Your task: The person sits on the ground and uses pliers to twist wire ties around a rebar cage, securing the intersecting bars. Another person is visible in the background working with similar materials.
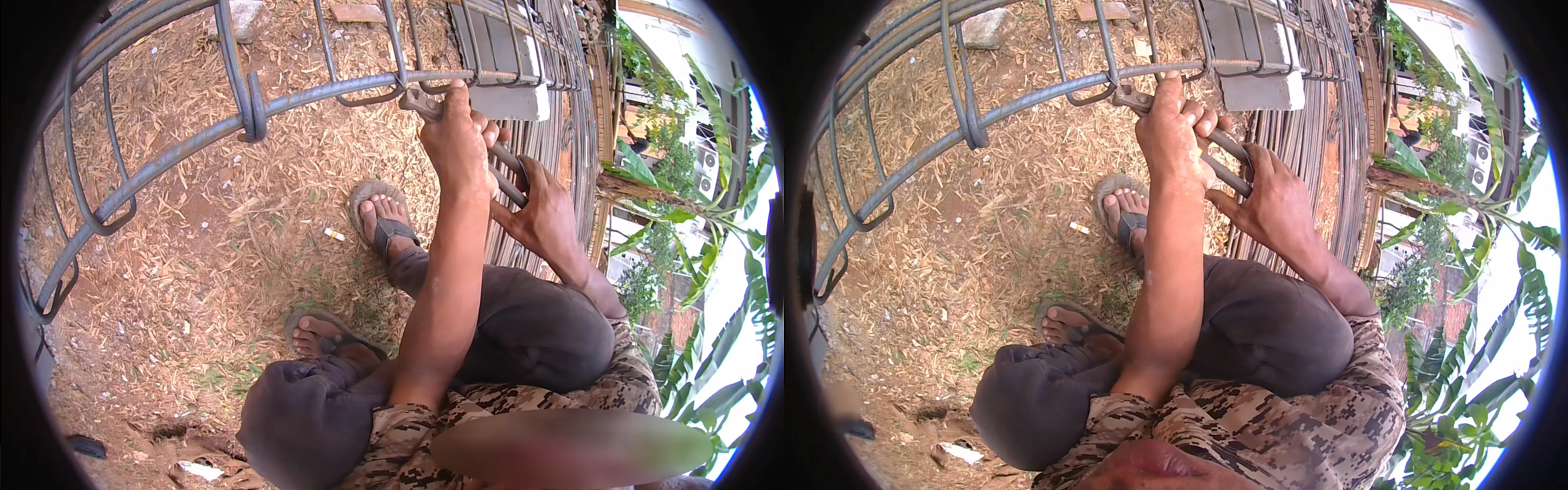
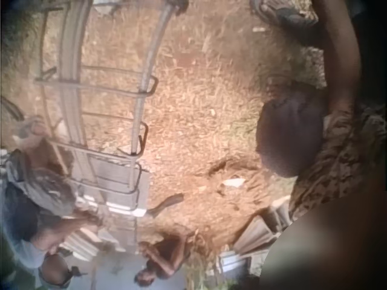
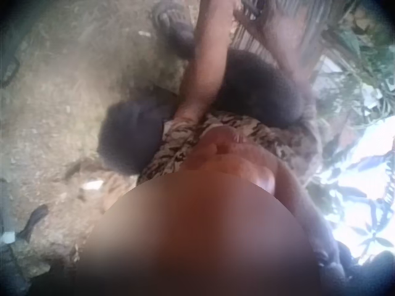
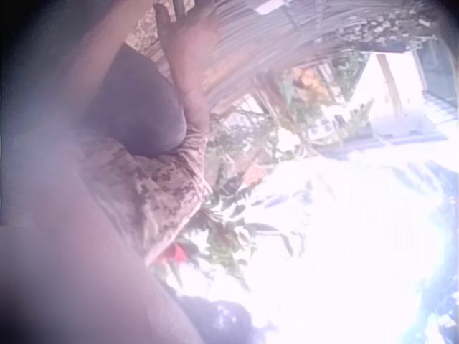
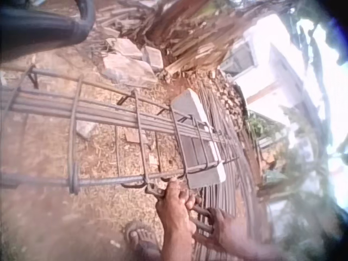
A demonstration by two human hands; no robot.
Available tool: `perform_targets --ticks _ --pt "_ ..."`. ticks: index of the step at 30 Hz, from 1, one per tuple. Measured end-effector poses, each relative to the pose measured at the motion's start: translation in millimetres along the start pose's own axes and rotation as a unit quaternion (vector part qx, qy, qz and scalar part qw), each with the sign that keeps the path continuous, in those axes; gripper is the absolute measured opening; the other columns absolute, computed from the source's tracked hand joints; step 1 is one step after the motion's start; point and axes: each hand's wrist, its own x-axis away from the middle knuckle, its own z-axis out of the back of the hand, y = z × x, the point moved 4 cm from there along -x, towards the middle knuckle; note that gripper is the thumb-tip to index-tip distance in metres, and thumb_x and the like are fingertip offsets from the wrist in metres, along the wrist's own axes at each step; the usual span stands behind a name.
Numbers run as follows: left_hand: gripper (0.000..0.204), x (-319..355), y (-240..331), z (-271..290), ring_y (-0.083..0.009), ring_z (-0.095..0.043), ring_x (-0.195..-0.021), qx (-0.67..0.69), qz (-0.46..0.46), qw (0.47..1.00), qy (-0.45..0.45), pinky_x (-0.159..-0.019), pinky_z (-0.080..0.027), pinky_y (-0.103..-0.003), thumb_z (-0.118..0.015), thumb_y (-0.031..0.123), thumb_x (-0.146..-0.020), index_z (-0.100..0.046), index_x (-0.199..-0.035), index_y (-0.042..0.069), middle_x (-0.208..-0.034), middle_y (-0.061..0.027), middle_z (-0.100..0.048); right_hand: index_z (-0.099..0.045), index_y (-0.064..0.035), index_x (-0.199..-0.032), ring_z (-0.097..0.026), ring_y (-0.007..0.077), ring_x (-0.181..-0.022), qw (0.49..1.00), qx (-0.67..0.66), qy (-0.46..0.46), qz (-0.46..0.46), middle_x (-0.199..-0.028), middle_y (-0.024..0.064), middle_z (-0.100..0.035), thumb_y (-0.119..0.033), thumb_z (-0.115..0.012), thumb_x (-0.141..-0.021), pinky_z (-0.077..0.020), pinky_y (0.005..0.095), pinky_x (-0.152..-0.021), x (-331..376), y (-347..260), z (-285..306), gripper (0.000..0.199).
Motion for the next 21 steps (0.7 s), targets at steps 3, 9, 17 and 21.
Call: perform_targets --ticks 3,9,17,21 --pt "0.033 0.3 3.4 14.0 -0.0217 -0.060 -0.061 -0.053 0.009 0.998 -0.043 -0.069 -0.058 -0.043 -0.064 0.038 -0.094 -0.054 -0.081 0.009 -0.066 -0.0048 -0.055 -0.053 0.0073 -0.122 -0.067 0.0403 -0.086 0.991 -0.085 -0.080 -0.058 -0.091 0.0237 -0.067 -0.041 -0.082 -0.075 -0.0541 0.0434 -0.079 -4.2 12.5 -5.0 0.073" --pt "0.038 -0.9 2.2 26.1 -0.0329 -0.068 -0.102 0.039 0.006 0.933 -0.358 -0.103 -0.045 -0.053 -0.062 0.046 -0.093 -0.065 -0.097 0.008 -0.098 -0.0165 -0.071 -0.055 0.0061 -0.116 -0.050 0.0102 -0.060 0.793 -0.504 -0.315 -0.132 -0.073 0.0043 -0.054 -0.037 -0.081 -0.078 -0.0387 0.0256 -0.048 7.7 23.3 -13.9 0.063" --pt "0.033 8.7 -2.7 6.2 -0.0109 -0.033 -0.045 0.047 0.068 0.984 -0.159 -0.050 -0.040 -0.032 -0.060 0.029 -0.095 -0.042 -0.070 0.015 -0.054 0.0036 -0.032 -0.042 0.0053 -0.138 -0.071 0.0293 -0.078 0.574 -0.746 -0.311 -0.129 -0.105 0.0262 -0.065 -0.079 -0.035 -0.089 -0.0582 0.0310 -0.065 5.4 21.6 -17.8 0.098" --pt "0.026 3.4 -8.4 -4.6 -0.0115 -0.031 -0.047 -0.002 0.012 0.999 0.040 -0.046 -0.034 -0.032 -0.060 0.022 -0.094 -0.046 -0.075 0.010 -0.059 0.0032 -0.032 -0.032 0.0007 -0.148 -0.058 0.0441 -0.114 0.982 0.028 0.100 0.159 -0.132 0.0264 -0.052 -0.052 -0.072 -0.080 -0.0493 0.0492 -0.093 6.7 -1.9 32.8 0.095"
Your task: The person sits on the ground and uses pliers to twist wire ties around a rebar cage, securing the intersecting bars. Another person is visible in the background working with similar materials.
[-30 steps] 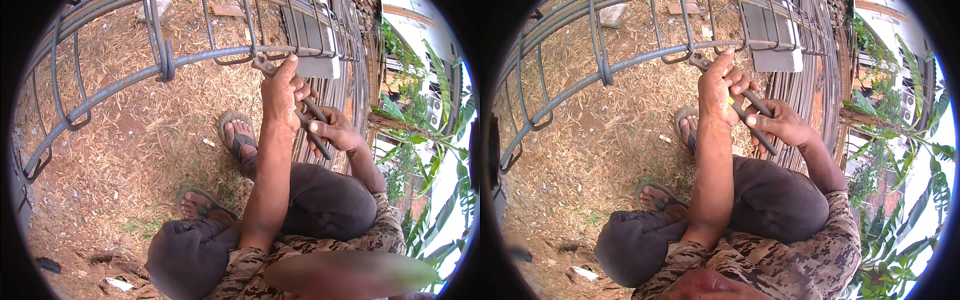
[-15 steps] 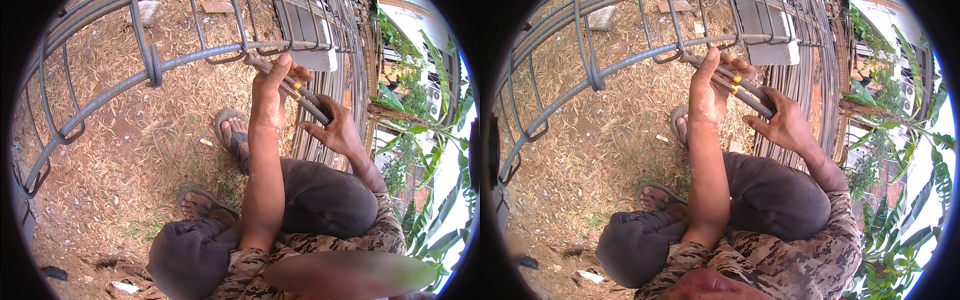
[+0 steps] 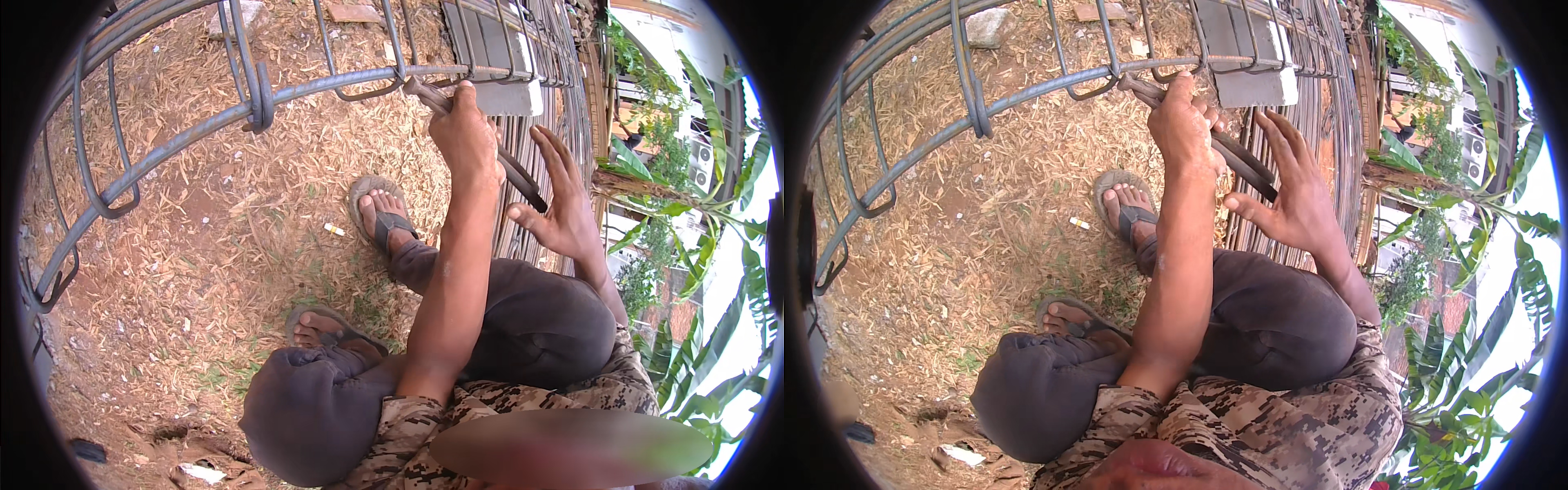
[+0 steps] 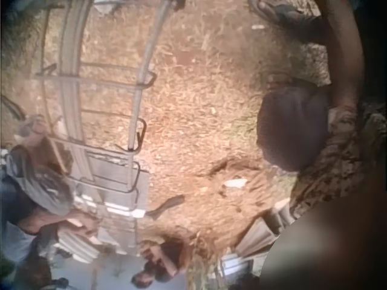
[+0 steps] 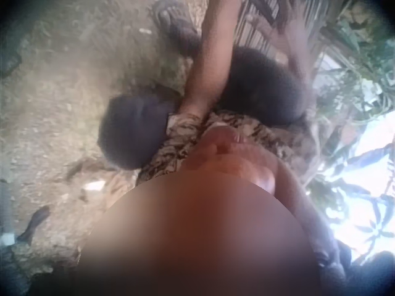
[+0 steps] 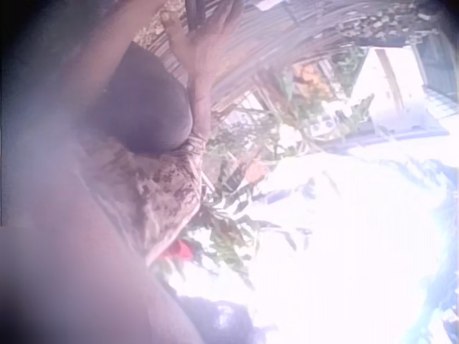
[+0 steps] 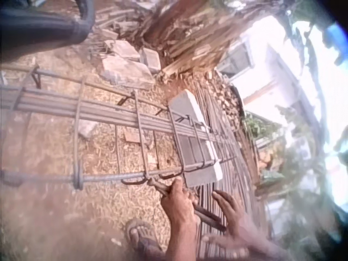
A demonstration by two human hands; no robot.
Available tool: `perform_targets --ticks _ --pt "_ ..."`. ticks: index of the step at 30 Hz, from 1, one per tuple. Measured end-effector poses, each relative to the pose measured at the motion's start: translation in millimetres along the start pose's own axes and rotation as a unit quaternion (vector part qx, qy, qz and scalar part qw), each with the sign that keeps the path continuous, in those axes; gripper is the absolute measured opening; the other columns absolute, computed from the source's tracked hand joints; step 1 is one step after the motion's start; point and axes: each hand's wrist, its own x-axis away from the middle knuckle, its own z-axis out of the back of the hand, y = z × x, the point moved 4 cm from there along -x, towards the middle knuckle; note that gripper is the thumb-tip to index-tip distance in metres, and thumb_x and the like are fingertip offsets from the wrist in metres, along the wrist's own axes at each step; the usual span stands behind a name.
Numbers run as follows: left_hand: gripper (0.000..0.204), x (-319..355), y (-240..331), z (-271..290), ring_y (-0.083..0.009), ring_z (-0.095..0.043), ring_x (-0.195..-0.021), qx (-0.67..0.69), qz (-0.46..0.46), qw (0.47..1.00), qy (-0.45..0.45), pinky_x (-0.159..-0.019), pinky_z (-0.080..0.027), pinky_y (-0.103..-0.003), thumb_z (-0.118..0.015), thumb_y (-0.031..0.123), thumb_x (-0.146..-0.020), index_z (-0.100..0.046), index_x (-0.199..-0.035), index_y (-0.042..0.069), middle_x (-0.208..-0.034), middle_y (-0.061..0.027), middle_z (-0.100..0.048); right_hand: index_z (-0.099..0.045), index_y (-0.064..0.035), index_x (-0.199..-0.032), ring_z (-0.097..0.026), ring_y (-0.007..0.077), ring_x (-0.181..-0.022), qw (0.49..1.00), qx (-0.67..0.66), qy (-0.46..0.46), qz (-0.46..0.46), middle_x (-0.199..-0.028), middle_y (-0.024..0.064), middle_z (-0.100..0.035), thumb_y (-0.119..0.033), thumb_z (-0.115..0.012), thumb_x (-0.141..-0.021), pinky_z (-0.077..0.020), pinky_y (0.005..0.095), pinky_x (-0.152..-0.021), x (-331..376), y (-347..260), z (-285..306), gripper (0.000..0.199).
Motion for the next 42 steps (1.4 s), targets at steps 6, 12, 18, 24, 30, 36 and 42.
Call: perform_targets --ticks 6,12,18,24,30,36,42 --pt "0.043 5.1 -0.5 1.2 -0.0124 -0.043 -0.048 -0.059 -0.041 0.997 0.015 -0.043 -0.038 -0.031 -0.066 0.044 -0.092 -0.051 -0.084 0.004 -0.062 -0.0005 -0.041 -0.047 0.0021 -0.135 -0.067 0.0411 -0.079 0.976 -0.074 -0.123 -0.164 -0.089 0.0227 -0.066 -0.027 -0.073 -0.084 -0.0546 0.0458 -0.073 5.8 7.9 -24.6 0.064" --pt "0.045 18.6 23.6 30.3 -0.0139 -0.054 -0.055 -0.127 -0.141 0.972 -0.142 -0.048 -0.045 -0.029 -0.070 0.049 -0.087 -0.053 -0.081 0.008 -0.071 -0.0034 -0.056 -0.052 -0.0025 -0.112 -0.054 0.0112 -0.045 0.345 -0.829 -0.325 -0.297 -0.071 0.0070 -0.059 -0.031 -0.071 -0.089 -0.0393 0.0216 -0.032 31.0 -8.1 -60.0 0.041" --pt "0.050 18.6 9.4 12.6 -0.0145 -0.049 -0.047 -0.187 -0.160 0.963 0.109 -0.045 -0.041 -0.035 -0.059 0.050 -0.095 -0.052 -0.077 0.004 -0.063 -0.0070 -0.051 -0.050 0.0025 -0.122 -0.069 0.0277 -0.074 0.905 -0.375 -0.161 -0.117 -0.080 0.0090 -0.065 -0.030 -0.070 -0.084 -0.0544 0.0375 -0.071 21.5 -4.0 -31.2 0.054" --pt "0.084 30.8 24.6 30.7 -0.0329 -0.069 -0.096 -0.205 -0.086 0.968 -0.121 -0.079 -0.058 -0.043 -0.053 0.077 -0.084 -0.051 -0.108 -0.003 -0.101 -0.0255 -0.064 -0.048 0.0025 -0.130 -0.066 0.0273 -0.065 0.931 -0.331 -0.104 -0.112 -0.082 0.0091 -0.067 -0.027 -0.072 -0.086 -0.0533 0.0382 -0.063 30.3 -2.2 -26.0 0.059" --pt "0.063 12.7 14.5 52.8 -0.0301 -0.068 -0.093 -0.288 -0.079 0.938 -0.178 -0.077 -0.056 -0.043 -0.065 0.063 -0.085 -0.060 -0.102 0.003 -0.096 -0.0167 -0.068 -0.045 -0.0006 -0.135 -0.067 0.0166 -0.065 0.225 -0.930 -0.280 -0.078 -0.083 0.0119 -0.064 -0.042 -0.055 -0.099 -0.0548 0.0244 -0.049 54.7 -35.0 -96.0 0.055" --pt "0.064 17.4 20.5 49.8 -0.0232 -0.067 -0.077 -0.574 -0.327 0.730 0.176 -0.069 -0.054 -0.040 -0.064 0.063 -0.086 -0.060 -0.096 0.000 -0.081 -0.0113 -0.064 -0.049 -0.0010 -0.127 -0.064 0.0152 -0.082 0.596 -0.763 -0.163 -0.190 -0.091 0.0093 -0.064 -0.029 -0.058 -0.097 -0.0552 0.0327 -0.072 56.3 -17.9 -133.2 0.042" --pt "0.073 17.7 28.4 61.5 -0.0273 -0.067 -0.093 -0.438 -0.226 0.868 -0.071 -0.084 -0.051 -0.043 -0.061 0.065 -0.087 -0.055 -0.107 -0.005 -0.095 -0.0173 -0.065 -0.046 -0.0007 -0.131 -0.056 0.0141 -0.052 0.138 -0.952 -0.237 -0.136 -0.077 0.0092 -0.059 -0.046 -0.044 -0.102 -0.0481 0.0294 -0.043 44.8 -18.6 -143.4 0.054"
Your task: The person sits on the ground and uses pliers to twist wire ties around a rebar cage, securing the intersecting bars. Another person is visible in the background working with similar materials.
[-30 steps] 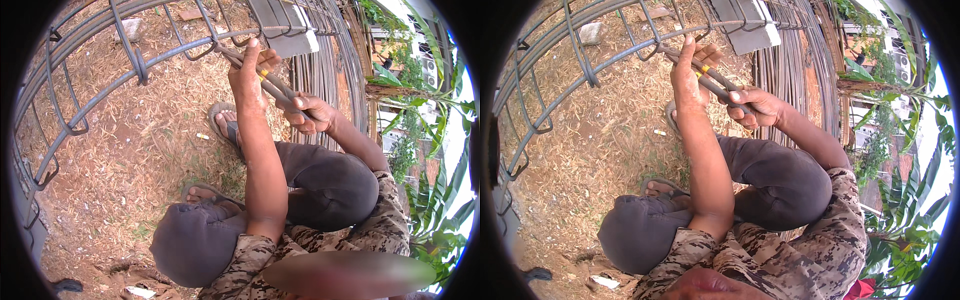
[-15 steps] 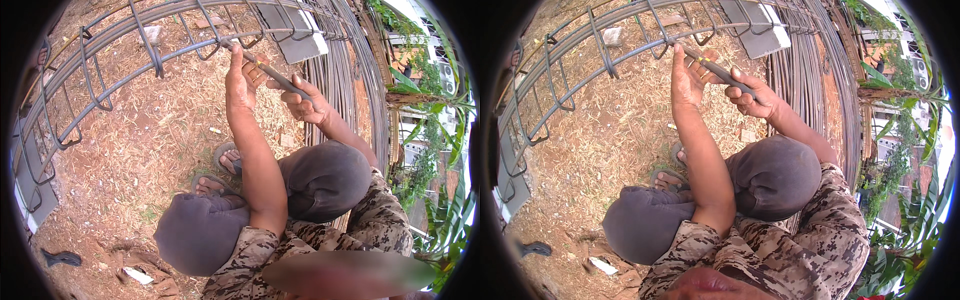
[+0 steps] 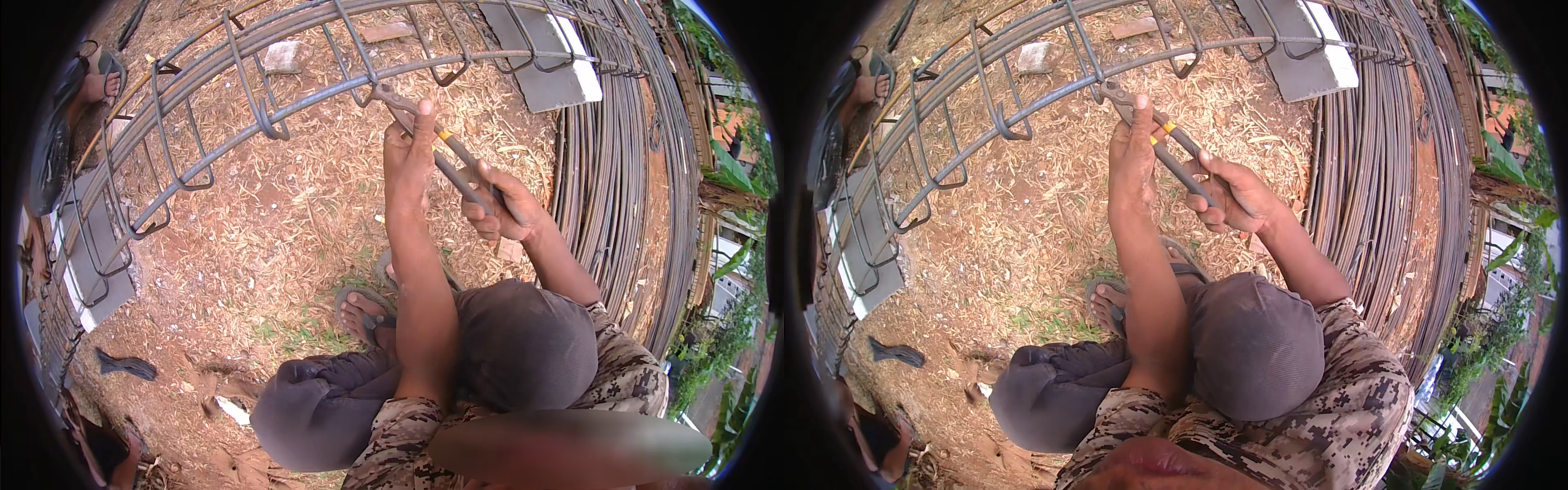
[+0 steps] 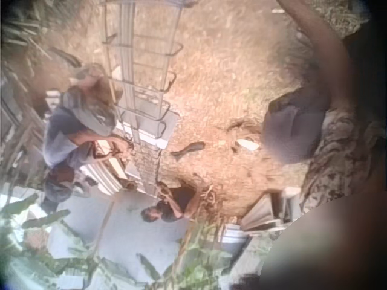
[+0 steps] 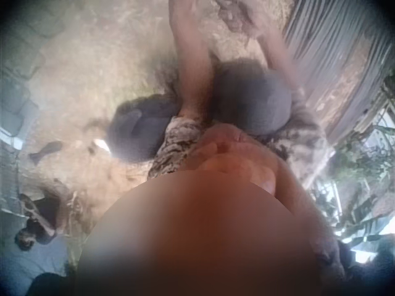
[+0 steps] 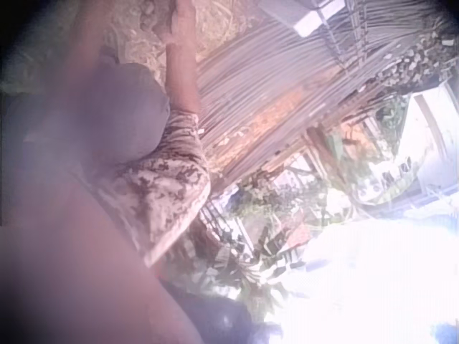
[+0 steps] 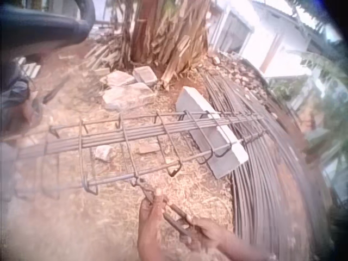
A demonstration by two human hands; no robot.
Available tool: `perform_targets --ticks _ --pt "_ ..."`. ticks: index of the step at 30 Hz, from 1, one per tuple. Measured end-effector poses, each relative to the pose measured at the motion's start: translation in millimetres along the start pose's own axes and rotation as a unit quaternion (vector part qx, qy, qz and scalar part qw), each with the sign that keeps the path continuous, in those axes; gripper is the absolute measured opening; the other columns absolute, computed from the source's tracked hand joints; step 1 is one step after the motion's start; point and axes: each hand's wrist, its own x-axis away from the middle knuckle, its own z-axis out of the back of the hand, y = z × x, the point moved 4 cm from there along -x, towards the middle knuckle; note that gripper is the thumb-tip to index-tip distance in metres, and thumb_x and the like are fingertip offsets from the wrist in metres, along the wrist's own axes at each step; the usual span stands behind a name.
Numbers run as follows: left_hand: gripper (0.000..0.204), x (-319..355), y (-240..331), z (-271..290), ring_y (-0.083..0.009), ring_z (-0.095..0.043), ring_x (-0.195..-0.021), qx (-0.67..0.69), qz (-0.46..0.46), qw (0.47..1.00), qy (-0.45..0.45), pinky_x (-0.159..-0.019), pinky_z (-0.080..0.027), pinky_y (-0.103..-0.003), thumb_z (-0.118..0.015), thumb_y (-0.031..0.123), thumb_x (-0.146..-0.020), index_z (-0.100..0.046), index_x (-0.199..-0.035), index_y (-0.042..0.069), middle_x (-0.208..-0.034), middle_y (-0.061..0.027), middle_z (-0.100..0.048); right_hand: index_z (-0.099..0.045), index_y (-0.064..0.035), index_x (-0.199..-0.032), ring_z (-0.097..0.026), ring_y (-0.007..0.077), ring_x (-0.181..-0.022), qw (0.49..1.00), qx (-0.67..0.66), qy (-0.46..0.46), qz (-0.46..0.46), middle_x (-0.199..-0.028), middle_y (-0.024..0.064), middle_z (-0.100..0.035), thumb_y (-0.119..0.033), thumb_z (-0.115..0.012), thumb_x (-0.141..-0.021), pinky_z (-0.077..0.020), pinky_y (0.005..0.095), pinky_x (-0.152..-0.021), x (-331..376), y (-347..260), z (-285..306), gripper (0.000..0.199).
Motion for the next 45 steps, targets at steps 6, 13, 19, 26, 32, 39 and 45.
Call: perform_targets --ticks 6,13,19,26,32,39,45 --pt "0.058 -6.7 -13.6 -8.5 -0.0191 -0.061 -0.058 0.153 0.056 0.986 0.030 -0.054 -0.052 -0.038 -0.067 0.054 -0.089 -0.057 -0.093 -0.003 -0.069 -0.0079 -0.060 -0.057 -0.0020 -0.107 -0.061 0.0177 -0.059 0.993 -0.107 0.028 -0.053 -0.077 0.0114 -0.060 -0.052 -0.040 -0.102 -0.0481 0.0262 -0.045 -16.2 19.2 35.6 0.053" --pt "0.058 -3.2 12.7 -1.9 -0.0164 -0.062 -0.062 -0.324 -0.018 0.920 0.219 -0.056 -0.048 -0.033 -0.076 0.055 -0.081 -0.064 -0.075 -0.001 -0.065 -0.0086 -0.064 -0.054 0.0036 -0.122 -0.067 0.0229 -0.084 0.975 0.191 0.094 0.071 -0.098 0.0144 -0.067 -0.051 -0.044 -0.100 -0.0526 0.0366 -0.080 -10.6 5.3 43.0 0.059" --pt "0.052 -6.2 8.6 -0.8 -0.0226 -0.068 -0.089 -0.079 0.020 0.997 0.014 -0.080 -0.052 -0.038 -0.073 0.044 -0.088 -0.064 -0.105 -0.004 -0.090 -0.0163 -0.071 -0.046 0.0051 -0.132 -0.060 0.0164 -0.055 0.957 -0.231 -0.130 -0.117 -0.075 0.0085 -0.062 -0.056 -0.053 -0.097 -0.0480 0.0268 -0.049 -16.6 33.0 27.7 0.070" --pt "0.031 -20.8 -42.6 -1.0 -0.0155 -0.063 -0.060 -0.060 0.078 0.995 -0.009 -0.052 -0.050 -0.027 -0.063 0.036 -0.096 -0.053 -0.094 0.007 -0.073 -0.0060 -0.061 -0.048 0.0025 -0.127 -0.065 0.0218 -0.063 0.999 0.038 0.023 0.001 -0.086 0.0129 -0.064 -0.058 -0.060 -0.091 -0.0557 0.0293 -0.058 -15.6 44.3 48.6 0.072" --pt "0.045 -28.0 -87.2 33.5 -0.0238 -0.066 -0.087 0.320 0.192 0.924 -0.082 -0.071 -0.055 -0.038 -0.049 0.048 -0.101 -0.056 -0.111 0.004 -0.092 -0.0098 -0.065 -0.044 0.0033 -0.135 -0.068 0.0252 -0.100 0.954 0.233 0.185 -0.017 -0.109 0.0185 -0.066 -0.035 -0.059 -0.097 -0.0577 0.0355 -0.080 -9.4 38.1 52.1 0.056" --pt "0.031 -32.3 -85.5 84.4 -0.0279 -0.060 -0.108 0.429 0.212 0.872 -0.105 -0.093 -0.050 -0.044 -0.056 0.030 -0.099 -0.058 -0.119 0.007 -0.111 -0.0070 -0.063 -0.016 -0.0024 -0.155 -0.041 0.0487 -0.134 0.997 -0.045 0.053 0.035 -0.147 0.0332 -0.036 -0.027 -0.065 -0.078 -0.0399 0.0637 -0.102 -31.2 66.7 -5.2 0.095" --pt "0.019 -12.3 -67.1 102.0 -0.0205 -0.063 -0.091 0.287 0.140 0.948 -0.014 -0.082 -0.055 -0.040 -0.054 0.026 -0.101 -0.055 -0.107 0.008 -0.095 -0.0045 -0.062 -0.021 -0.0026 -0.154 -0.031 0.0521 -0.139 0.991 -0.102 0.067 0.046 -0.154 0.0328 -0.022 -0.025 -0.065 -0.073 -0.0322 0.0728 -0.102 -17.6 96.9 -10.5 0.095"
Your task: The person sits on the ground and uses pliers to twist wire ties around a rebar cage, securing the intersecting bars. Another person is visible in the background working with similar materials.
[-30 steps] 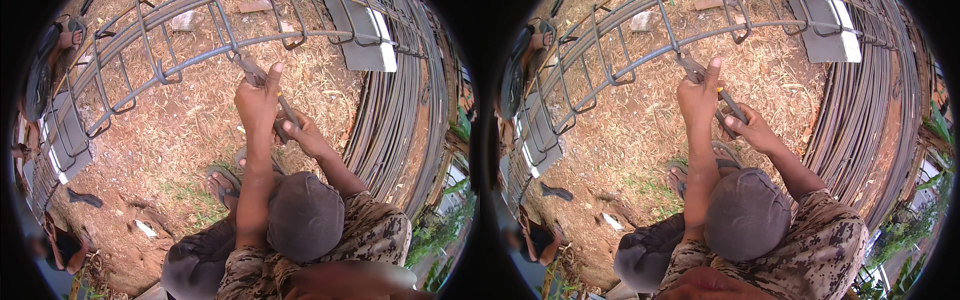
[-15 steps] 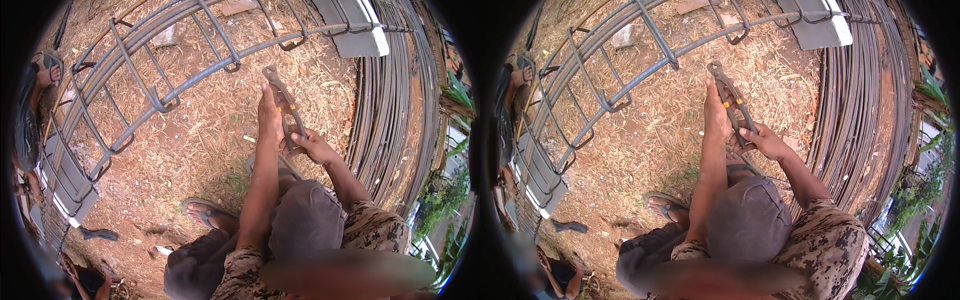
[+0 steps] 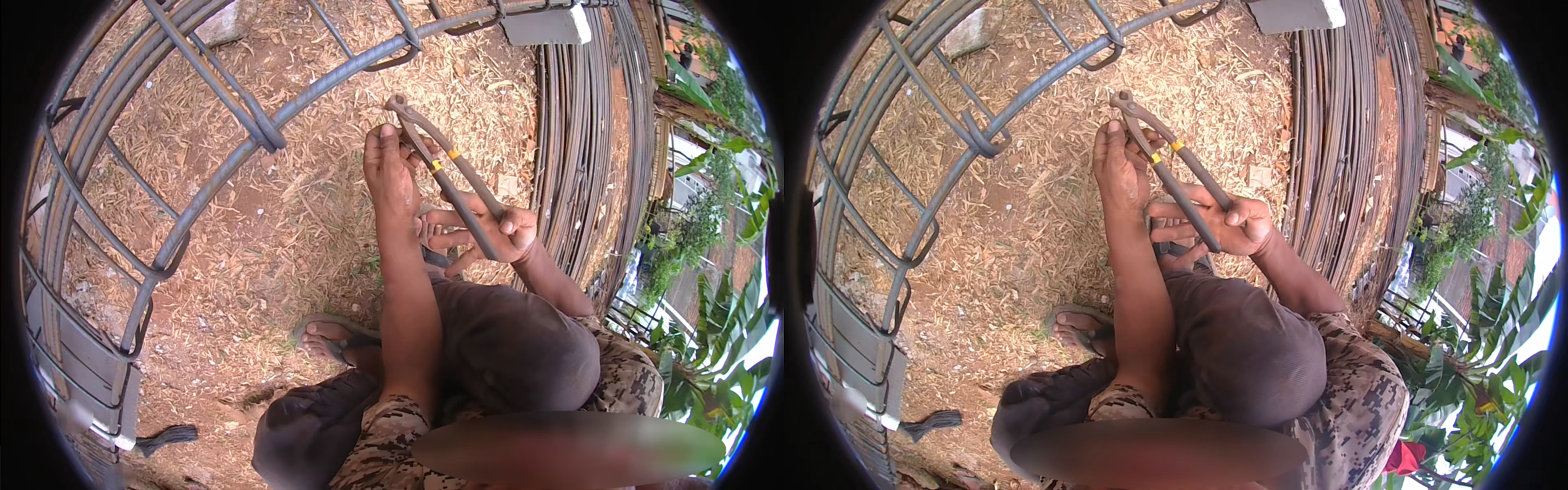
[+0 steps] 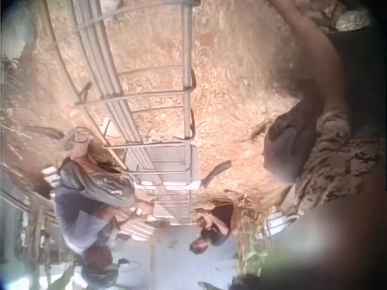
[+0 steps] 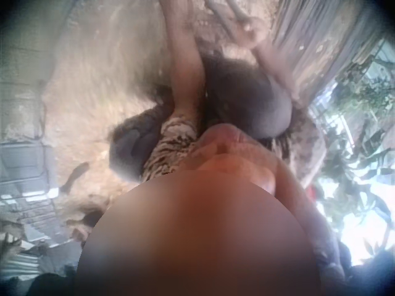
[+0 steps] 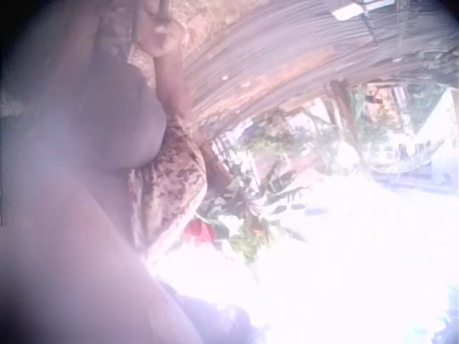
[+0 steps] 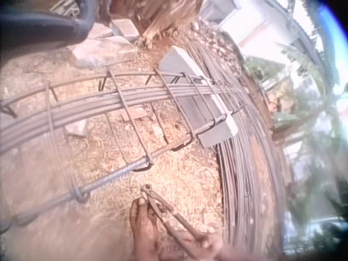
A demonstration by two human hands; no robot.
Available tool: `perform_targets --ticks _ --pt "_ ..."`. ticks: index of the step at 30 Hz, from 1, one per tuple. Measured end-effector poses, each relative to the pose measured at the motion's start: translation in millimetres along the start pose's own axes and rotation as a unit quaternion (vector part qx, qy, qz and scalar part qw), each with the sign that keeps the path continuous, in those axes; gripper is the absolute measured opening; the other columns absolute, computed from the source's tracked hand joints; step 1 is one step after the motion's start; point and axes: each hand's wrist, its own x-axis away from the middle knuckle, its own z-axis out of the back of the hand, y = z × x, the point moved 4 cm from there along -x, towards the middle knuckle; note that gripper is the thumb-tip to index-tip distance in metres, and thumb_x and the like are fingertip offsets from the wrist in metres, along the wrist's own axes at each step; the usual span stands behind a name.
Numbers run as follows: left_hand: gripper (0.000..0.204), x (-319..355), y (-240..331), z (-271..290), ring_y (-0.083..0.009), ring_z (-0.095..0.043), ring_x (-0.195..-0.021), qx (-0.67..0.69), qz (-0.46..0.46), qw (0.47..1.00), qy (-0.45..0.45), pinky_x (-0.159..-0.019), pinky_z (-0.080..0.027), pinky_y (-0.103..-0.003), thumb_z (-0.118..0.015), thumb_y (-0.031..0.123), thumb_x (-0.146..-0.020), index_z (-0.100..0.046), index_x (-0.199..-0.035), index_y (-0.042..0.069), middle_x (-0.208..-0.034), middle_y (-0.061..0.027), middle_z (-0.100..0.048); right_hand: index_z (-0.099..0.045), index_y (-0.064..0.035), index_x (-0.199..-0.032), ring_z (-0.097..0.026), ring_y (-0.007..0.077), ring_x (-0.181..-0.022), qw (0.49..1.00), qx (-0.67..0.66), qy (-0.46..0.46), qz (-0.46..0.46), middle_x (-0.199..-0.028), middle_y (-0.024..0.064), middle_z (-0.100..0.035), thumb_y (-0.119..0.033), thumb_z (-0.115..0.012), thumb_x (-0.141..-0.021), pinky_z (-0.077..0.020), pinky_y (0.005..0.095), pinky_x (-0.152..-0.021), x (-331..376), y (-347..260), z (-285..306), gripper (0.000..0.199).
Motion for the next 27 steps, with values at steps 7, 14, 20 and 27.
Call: perform_targets --ticks 7,14,20,27 --pt "0.015 8.7 88.9 52.2 -0.0051 -0.033 -0.055 -0.110 -0.153 0.972 0.140 -0.047 -0.029 -0.022 -0.048 0.026 -0.105 -0.047 -0.101 0.011 -0.074 0.0029 -0.042 -0.020 0.0045 -0.152 -0.042 0.0460 -0.134 0.975 0.200 0.063 0.068 -0.148 0.0328 -0.036 -0.025 -0.060 -0.089 -0.0356 0.0622 -0.107 13.6 2.1 30.2 0.080" --pt "0.016 36.2 88.5 32.8 -0.0039 -0.029 -0.051 0.019 -0.020 0.997 -0.066 -0.040 -0.023 -0.020 -0.053 0.027 -0.102 -0.051 -0.096 0.012 -0.074 0.0038 -0.043 -0.055 0.0044 -0.132 -0.062 0.0249 -0.115 0.674 0.690 0.196 0.176 -0.120 0.0196 -0.066 -0.040 -0.055 -0.100 -0.0477 0.0360 -0.099 -34.9 -35.5 -31.6 0.055" --pt "0.012 44.7 81.2 15.0 -0.0094 -0.044 -0.062 0.070 -0.087 0.990 -0.090 -0.058 -0.044 -0.024 -0.055 0.021 -0.101 -0.052 -0.097 0.010 -0.077 0.0004 -0.047 -0.063 0.0032 -0.117 -0.065 0.0177 -0.077 0.670 0.710 0.192 0.106 -0.086 0.0126 -0.069 -0.026 -0.057 -0.098 -0.0503 0.0335 -0.070 -89.2 31.9 -56.7 0.035" --pt "0.015 50.3 101.3 33.8 -0.0126 -0.056 -0.076 -0.186 -0.158 0.969 -0.039 -0.078 -0.049 -0.030 -0.054 0.018 -0.102 -0.057 -0.098 0.004 -0.081 -0.0049 -0.058 -0.062 -0.0023 -0.121 -0.053 0.0080 -0.067 0.755 0.635 0.131 0.097 -0.074 0.0007 -0.060 -0.022 -0.051 -0.102 -0.0452 0.0268 -0.062 -84.0 36.9 -25.0 0.029"
